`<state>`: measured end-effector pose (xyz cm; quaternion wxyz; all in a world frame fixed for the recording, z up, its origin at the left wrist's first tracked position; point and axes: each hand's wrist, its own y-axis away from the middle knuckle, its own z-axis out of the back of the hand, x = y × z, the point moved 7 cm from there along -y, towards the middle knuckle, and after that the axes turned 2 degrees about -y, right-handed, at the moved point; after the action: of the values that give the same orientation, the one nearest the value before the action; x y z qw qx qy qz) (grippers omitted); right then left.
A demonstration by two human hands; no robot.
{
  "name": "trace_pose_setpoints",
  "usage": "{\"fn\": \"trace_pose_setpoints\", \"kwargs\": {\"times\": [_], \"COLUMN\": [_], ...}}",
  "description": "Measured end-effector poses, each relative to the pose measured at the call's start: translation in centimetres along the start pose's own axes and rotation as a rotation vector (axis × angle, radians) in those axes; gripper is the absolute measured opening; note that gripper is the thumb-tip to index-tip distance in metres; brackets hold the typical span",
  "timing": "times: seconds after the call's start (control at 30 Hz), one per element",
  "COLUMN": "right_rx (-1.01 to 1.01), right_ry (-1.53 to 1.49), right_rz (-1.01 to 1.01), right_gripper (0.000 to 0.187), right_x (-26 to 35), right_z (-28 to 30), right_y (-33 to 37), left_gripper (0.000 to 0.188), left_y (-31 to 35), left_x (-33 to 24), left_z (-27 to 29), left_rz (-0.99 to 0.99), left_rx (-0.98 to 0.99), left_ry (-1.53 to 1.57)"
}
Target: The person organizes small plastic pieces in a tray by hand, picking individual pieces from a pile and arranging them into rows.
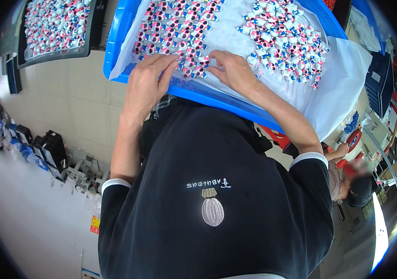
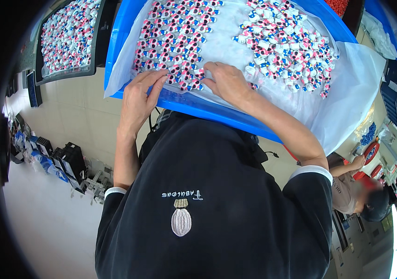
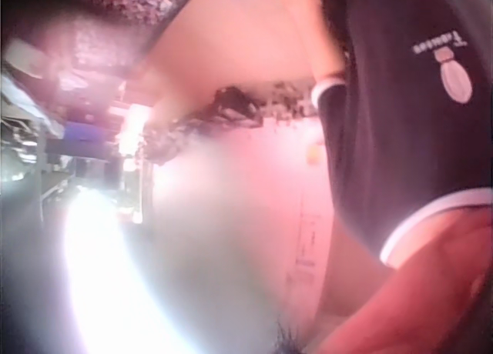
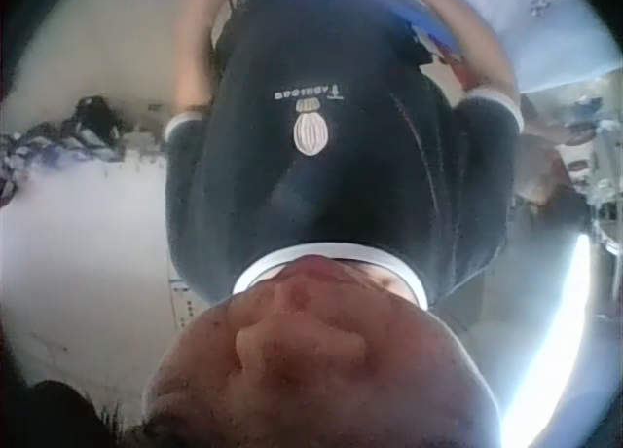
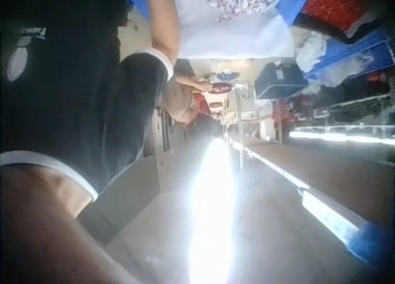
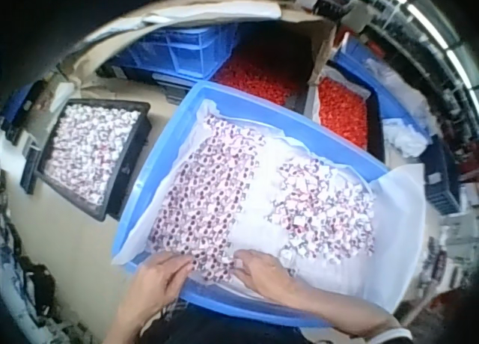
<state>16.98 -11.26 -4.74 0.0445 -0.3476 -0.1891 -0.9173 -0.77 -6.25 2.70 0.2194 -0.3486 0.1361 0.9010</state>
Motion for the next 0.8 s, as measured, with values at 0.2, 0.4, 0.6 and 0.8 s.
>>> {"fn": "trace_pose_setpoints", "kwargs": {"times": [0.2, 0.4, 0.6, 0.8], "right_rx": [-0.086, 0.043, -0.117, -0.133], "right_ry": [0.037, 0.149, 0.146, 0.253], "right_rz": [0.053, 0.022, -0.076, -0.108], "right_gripper": [0.027, 0.027, 0.025, 0.026], "right_x": [0.5, 1.0, -3.0, -5.7], "right_z": [-1.2, -1.0, 5.2, 4.3], "right_y": [-0.6, -0.8, 3.9, 7.7], "left_gripper": [0.018, 0.018, 0.02, 0.022], "left_y": [0.1, -0.2, -0.3, -0.7], "left_x": [0.0, -0.4, -0.4, -1.3], "left_z": [-0.4, -0.9, -0.9, -2.0], "left_rz": [-0.037, -0.072, -0.032, -0.107], "left_rx": [-0.005, 0.007, 0.061, 0.095], "left_ry": [-0.082, -0.127, -0.097, -0.088]}}
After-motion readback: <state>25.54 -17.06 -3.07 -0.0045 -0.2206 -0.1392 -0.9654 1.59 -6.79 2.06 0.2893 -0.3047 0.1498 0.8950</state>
